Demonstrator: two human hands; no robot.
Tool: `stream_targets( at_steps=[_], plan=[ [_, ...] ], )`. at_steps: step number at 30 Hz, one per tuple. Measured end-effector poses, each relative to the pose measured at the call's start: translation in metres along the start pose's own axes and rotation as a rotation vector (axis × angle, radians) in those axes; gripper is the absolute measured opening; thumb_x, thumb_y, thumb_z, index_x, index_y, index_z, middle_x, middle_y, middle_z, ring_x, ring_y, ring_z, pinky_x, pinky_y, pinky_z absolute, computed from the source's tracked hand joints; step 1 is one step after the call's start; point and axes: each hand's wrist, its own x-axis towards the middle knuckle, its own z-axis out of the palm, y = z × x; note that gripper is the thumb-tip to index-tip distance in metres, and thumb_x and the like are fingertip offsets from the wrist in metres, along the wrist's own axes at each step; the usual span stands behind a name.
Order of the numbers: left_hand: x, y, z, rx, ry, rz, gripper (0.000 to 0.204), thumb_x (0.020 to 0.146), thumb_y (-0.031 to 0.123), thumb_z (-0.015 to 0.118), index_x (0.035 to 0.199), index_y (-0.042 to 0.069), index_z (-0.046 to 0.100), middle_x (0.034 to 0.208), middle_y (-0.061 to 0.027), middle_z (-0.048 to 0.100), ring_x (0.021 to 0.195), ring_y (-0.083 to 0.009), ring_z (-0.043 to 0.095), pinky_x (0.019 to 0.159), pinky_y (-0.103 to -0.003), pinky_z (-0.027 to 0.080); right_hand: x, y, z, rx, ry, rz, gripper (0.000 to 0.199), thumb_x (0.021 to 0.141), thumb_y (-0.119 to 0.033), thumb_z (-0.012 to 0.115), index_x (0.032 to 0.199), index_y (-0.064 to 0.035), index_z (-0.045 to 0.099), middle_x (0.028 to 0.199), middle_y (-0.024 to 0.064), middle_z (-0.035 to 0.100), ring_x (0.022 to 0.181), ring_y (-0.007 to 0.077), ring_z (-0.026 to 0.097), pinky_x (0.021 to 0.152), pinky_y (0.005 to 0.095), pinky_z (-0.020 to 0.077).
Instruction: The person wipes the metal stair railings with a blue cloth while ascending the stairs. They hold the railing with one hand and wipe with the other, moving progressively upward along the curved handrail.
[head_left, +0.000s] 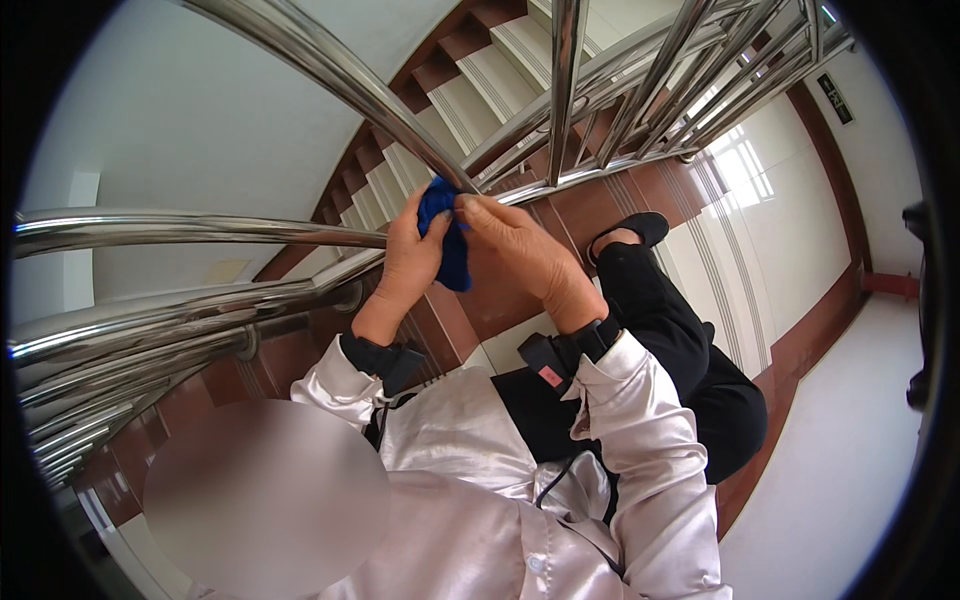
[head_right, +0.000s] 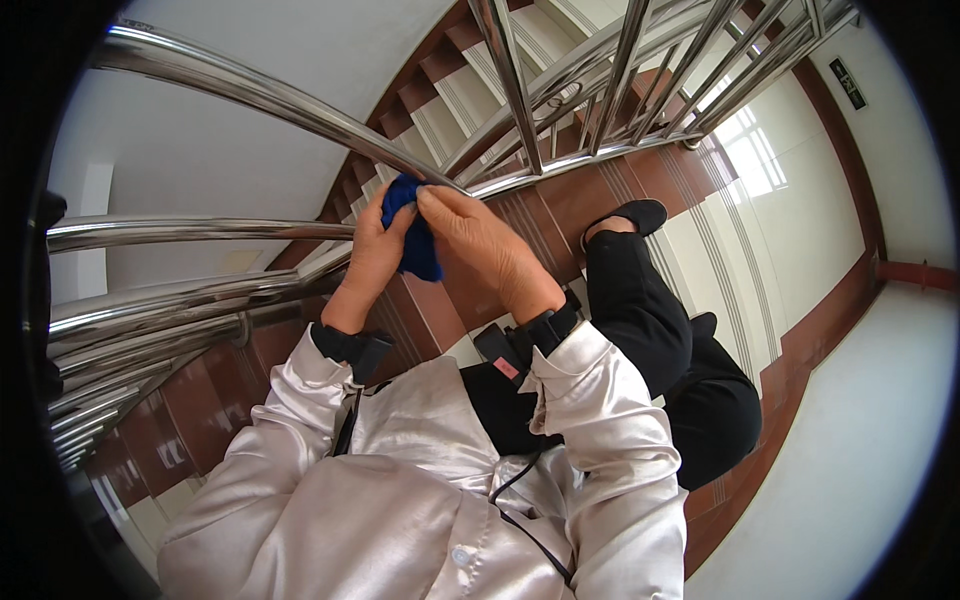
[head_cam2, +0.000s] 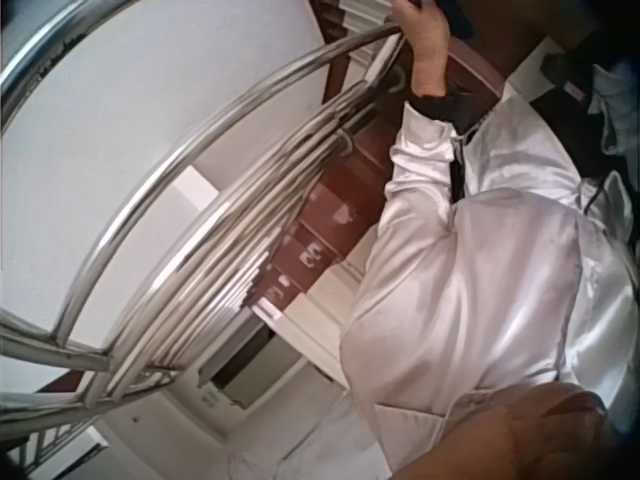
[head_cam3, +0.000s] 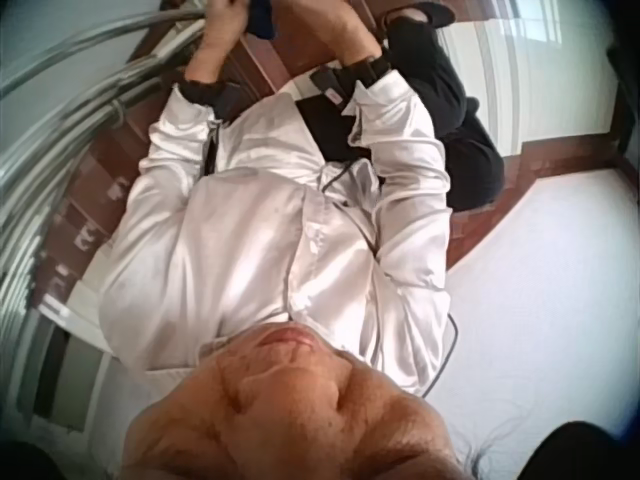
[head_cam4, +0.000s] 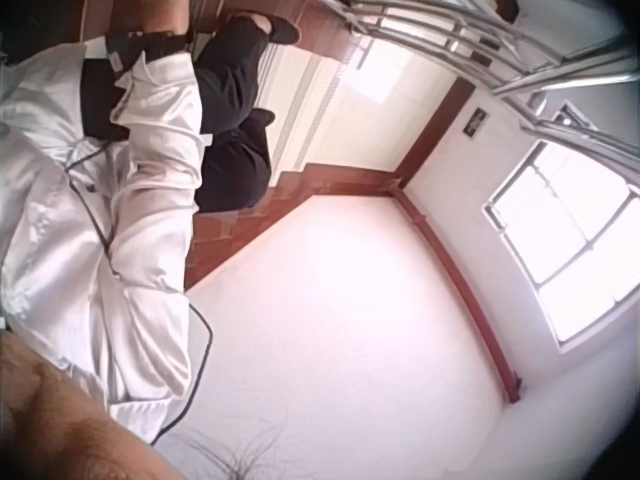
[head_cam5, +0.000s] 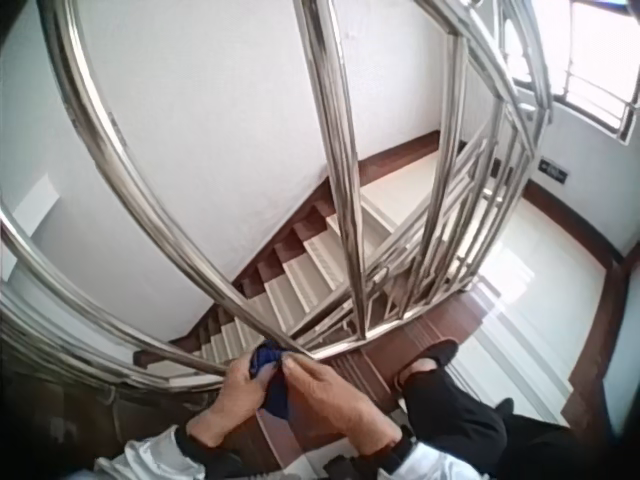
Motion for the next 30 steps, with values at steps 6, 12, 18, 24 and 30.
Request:
stream_targets(
  at_steps=[6,12,18,24,30],
  plan=[
    [0.005,0.019,-0.002,1.144,0.256,0.576,0.058,0.079,0.005,0.067,0.135,0.001,0.050,0.115,-0.0165,0.058,0.105,-0.0363,0.055,0.098,-0.043,0.045,-0.005,-0.028,-0.031,-0.023,0.161,-0.139,0.050,0.105,-0.042,0.051,0.131,-0.0004,0.060,0.122,0.0117,0.068,0.116,0.0184,0.062,0.098,0.0290,0.0477],
    [0.016,-0.064,0.020,1.362,-0.074,0.504,0.057,0.083,0.021,0.070,0.131,-0.002,0.051,0.114,-0.0167,0.058,0.103,-0.0337,0.057,0.091,-0.046,0.043,-0.002,-0.024,-0.035,0.002,0.188,-0.100,0.044,0.106,-0.038,0.051,0.127,-0.0005,0.062,0.115,0.0105,0.071,0.107,0.0163,0.066,0.093,0.0279,0.0496],
    [0.054,-0.061,0.029,1.071,-0.274,0.110,0.053,0.093,0.030,0.061,0.140,0.008,0.050,0.119,-0.0169,0.064,0.110,-0.0360,0.063,0.092,-0.048,0.048,0.003,-0.029,-0.047,0.056,0.255,-0.080,0.038,0.106,-0.033,0.053,0.123,-0.0013,0.063,0.109,0.0090,0.072,0.101,0.0142,0.066,0.089,0.0250,0.0500],
    [0.114,-0.116,0.028,0.676,-0.402,0.037,0.029,0.097,0.025,0.052,0.115,0.007,0.066,0.111,-0.0210,0.069,0.104,-0.0369,0.066,0.086,-0.040,0.050,0.003,-0.038,-0.048,0.080,0.300,-0.097,0.032,0.104,-0.027,0.055,0.120,-0.0002,0.063,0.104,0.0087,0.072,0.097,0.0134,0.066,0.085,0.0236,0.0495],
    [0.127,-0.115,0.027,0.750,-0.478,0.084,0.030,0.098,0.027,0.050,0.114,0.007,0.066,0.111,-0.0215,0.069,0.103,-0.0385,0.065,0.085,-0.041,0.050,0.010,-0.032,-0.055,0.126,0.298,-0.130,0.028,0.103,-0.022,0.058,0.118,0.0013,0.064,0.101,0.0085,0.072,0.092,0.0130,0.066,0.081,0.0225,0.0482]
  ],
)
